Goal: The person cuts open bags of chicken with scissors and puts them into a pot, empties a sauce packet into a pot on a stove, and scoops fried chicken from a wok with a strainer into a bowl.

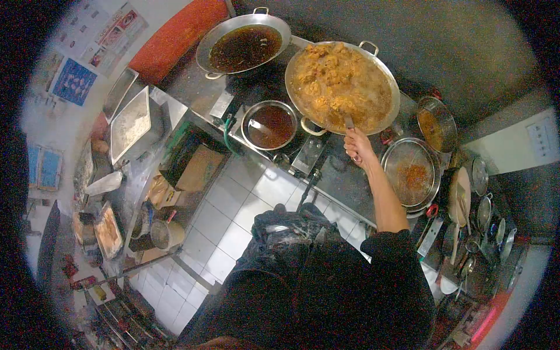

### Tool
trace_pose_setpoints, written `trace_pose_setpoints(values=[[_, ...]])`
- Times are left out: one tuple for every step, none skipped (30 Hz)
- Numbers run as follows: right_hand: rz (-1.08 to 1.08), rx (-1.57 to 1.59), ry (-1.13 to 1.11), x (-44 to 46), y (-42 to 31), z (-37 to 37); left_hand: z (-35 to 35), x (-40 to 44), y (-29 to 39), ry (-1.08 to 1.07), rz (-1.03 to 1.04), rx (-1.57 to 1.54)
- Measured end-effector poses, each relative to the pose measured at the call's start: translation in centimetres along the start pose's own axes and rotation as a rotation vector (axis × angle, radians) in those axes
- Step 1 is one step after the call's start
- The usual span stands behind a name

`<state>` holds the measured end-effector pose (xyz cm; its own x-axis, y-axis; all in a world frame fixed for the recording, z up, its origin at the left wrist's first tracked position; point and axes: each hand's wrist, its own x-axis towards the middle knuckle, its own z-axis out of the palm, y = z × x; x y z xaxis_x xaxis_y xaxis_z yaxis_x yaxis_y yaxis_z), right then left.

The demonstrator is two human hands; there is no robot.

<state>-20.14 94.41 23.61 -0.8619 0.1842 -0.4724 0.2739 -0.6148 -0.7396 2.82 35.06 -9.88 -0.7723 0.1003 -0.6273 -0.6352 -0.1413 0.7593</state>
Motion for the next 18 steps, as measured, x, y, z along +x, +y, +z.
trace_pose_setpoints(values=[[-0.009,0.005,0.000,-0.4,0.0,0.0,-0.1,0.0,0.1,0.003,-0.001,0.008],[-0.013,0.008,0.004,-0.7,0.0,-0.1,-0.2,0.0,0.1,0.003,-0.003,0.016],[-0.022,0.005,0.017,-1.0,0.1,-0.2,-0.2,0.0,0.2,0.002,-0.005,0.022],[-0.030,0.002,0.029,-1.3,0.0,-0.2,-0.3,0.2,0.4,0.001,-0.004,0.028],[-0.034,0.003,0.034,-1.5,0.0,-0.2,-0.4,0.4,0.5,0.000,-0.002,0.033],[-0.032,-0.012,0.033,-1.9,-0.2,-0.2,-0.4,0.5,0.6,-0.003,-0.001,0.036],[-0.031,-0.028,0.032,-2.3,-0.4,-0.1,-0.5,0.8,0.8,-0.006,-0.001,0.040],[-0.034,-0.026,0.039,-2.7,-0.6,-0.1,-0.5,1.0,0.9,-0.008,0.002,0.043],[-0.031,-0.048,0.047,-3.0,-0.8,-0.2,-0.6,1.3,1.1,-0.014,0.004,0.048],[-0.028,-0.071,0.055,-3.4,-1.1,-0.2,-0.6,1.6,1.3,-0.017,0.009,0.054],[-0.031,-0.069,0.061,-3.8,-1.2,-0.2,-0.6,2.0,1.5,-0.020,0.011,0.056],[-0.039,-0.105,0.085,-4.2,-1.4,0.0,-0.5,2.2,1.6,-0.023,0.016,0.052],[-0.048,-0.140,0.109,-4.5,-1.6,0.0,-0.4,2.5,1.7,-0.026,0.020,0.054],[-0.050,-0.139,0.113,-4.8,-1.7,-0.1,-0.4,2.8,1.9,-0.024,0.023,0.052],[-0.041,-0.153,0.108,-5.1,-1.8,-0.3,-0.5,3.2,1.9,-0.025,0.027,0.053],[-0.032,-0.167,0.103,-5.3,-2.0,-0.5,-0.6,3.5,1.9,-0.026,0.036,0.049],[-0.033,-0.167,0.106,-5.7,-2.0,-0.6,-0.6,3.7,1.9,-0.034,0.043,0.040],[-0.039,-0.230,0.137,-6.1,-2.2,-0.5,-0.3,4.0,2.1,-0.031,0.052,0.032]])
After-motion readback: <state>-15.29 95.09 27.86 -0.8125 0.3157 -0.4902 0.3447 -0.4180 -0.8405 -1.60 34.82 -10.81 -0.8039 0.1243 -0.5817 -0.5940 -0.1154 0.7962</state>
